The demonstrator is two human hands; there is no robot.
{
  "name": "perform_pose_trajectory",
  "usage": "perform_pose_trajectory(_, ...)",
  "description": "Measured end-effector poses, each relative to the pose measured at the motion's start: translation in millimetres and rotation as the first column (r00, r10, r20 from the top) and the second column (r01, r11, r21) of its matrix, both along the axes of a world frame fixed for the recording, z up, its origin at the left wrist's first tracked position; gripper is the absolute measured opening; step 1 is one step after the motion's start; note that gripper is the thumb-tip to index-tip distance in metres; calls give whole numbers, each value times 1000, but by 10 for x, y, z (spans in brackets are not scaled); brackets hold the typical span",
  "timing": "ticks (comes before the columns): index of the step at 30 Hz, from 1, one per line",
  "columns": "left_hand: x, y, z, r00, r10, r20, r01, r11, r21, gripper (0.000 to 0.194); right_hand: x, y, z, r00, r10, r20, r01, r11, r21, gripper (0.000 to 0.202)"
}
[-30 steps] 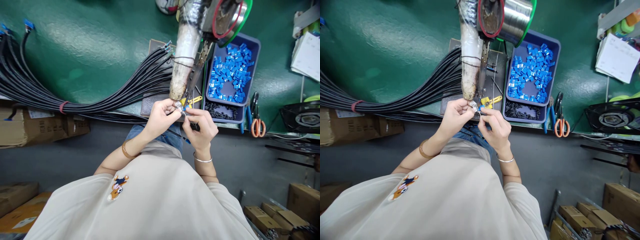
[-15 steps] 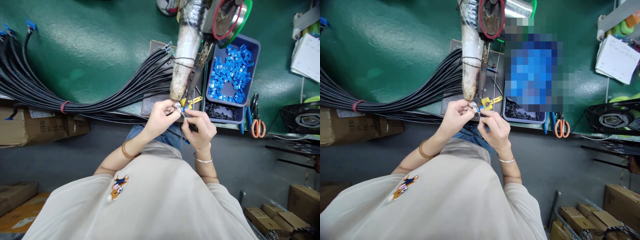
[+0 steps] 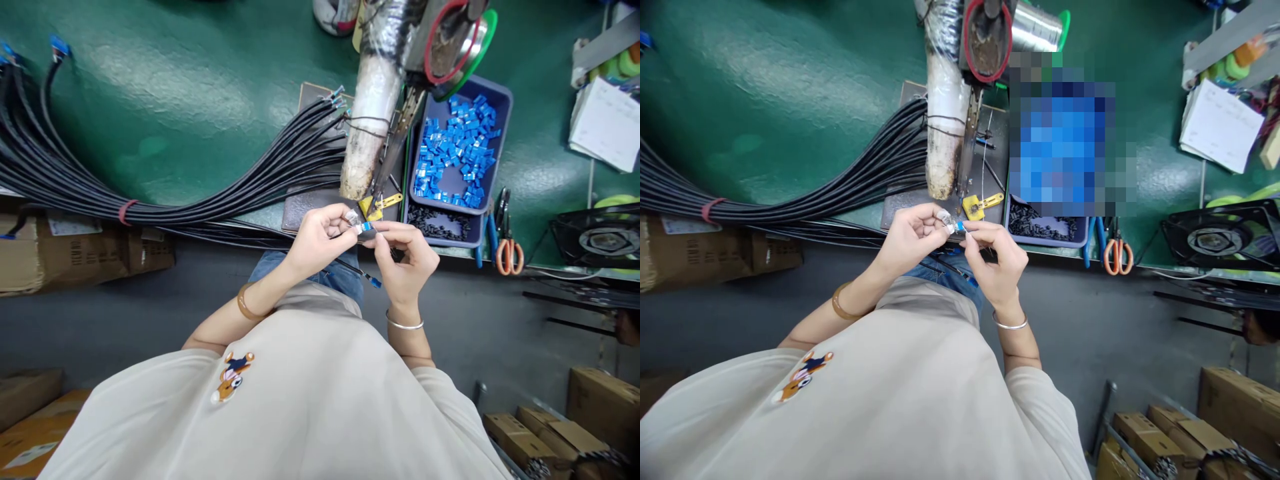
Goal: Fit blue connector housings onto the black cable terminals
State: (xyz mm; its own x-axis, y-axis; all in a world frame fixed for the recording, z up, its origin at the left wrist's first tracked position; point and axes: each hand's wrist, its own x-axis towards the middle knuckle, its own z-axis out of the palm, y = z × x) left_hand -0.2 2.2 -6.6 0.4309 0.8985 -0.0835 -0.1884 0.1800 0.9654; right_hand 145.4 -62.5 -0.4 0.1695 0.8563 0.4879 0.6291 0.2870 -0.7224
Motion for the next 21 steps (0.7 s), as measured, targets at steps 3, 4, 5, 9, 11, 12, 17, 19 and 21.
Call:
perform_pose_trajectory(3, -1, -1, -14, 1000, -11, -6, 11, 1000, 17, 6, -7, -18, 7, 999, 28, 16, -29, 1000, 9, 8)
perform_pose_trajectory(4, -1, 0, -18, 1000, -12, -10, 13, 1000, 20, 6, -9, -21, 10, 998, 40, 42, -41, 999, 27, 10)
perform_pose_trajectory(5, -1, 0, -20, 1000, -10, -12, 10, 1000, 22, 7, -10, -23, 13, 996, 47, 72, -51, 997, 50, 12)
perform_pose_trajectory(9, 0, -4, -6, 1000, 2, -11, -2, 1000, 19, 6, -8, -11, 22, 987, -7, 161, -17, 989, 145, 18)
perform_pose_trajectory(11, 0, -12, 6, 1000, -8, -24, 9, 999, 34, 4, -7, 6, 24, 989, -51, 137, 33, 991, 126, 16)
perform_pose_trajectory(12, 0, -16, 9, 999, -10, -33, 12, 999, 44, 3, -7, 15, 25, 993, -55, 106, 46, 995, 86, 14)
perform_pose_trajectory(17, 16, -18, -21, 999, 22, -37, -18, 996, 83, 1, -27, 48, 32, 994, -21, 110, 19, 1000, 16, 11)
perform_pose_trajectory(19, 30, -10, -40, 999, 28, -38, -25, 995, 95, 2, -37, 53, 33, 978, -35, 205, 18, 996, 87, 14)
perform_pose_trajectory(21, 45, 1, -50, 998, 41, -36, -38, 995, 97, 3, -44, 60, 33, 966, -43, 253, 12, 992, 123, 16)
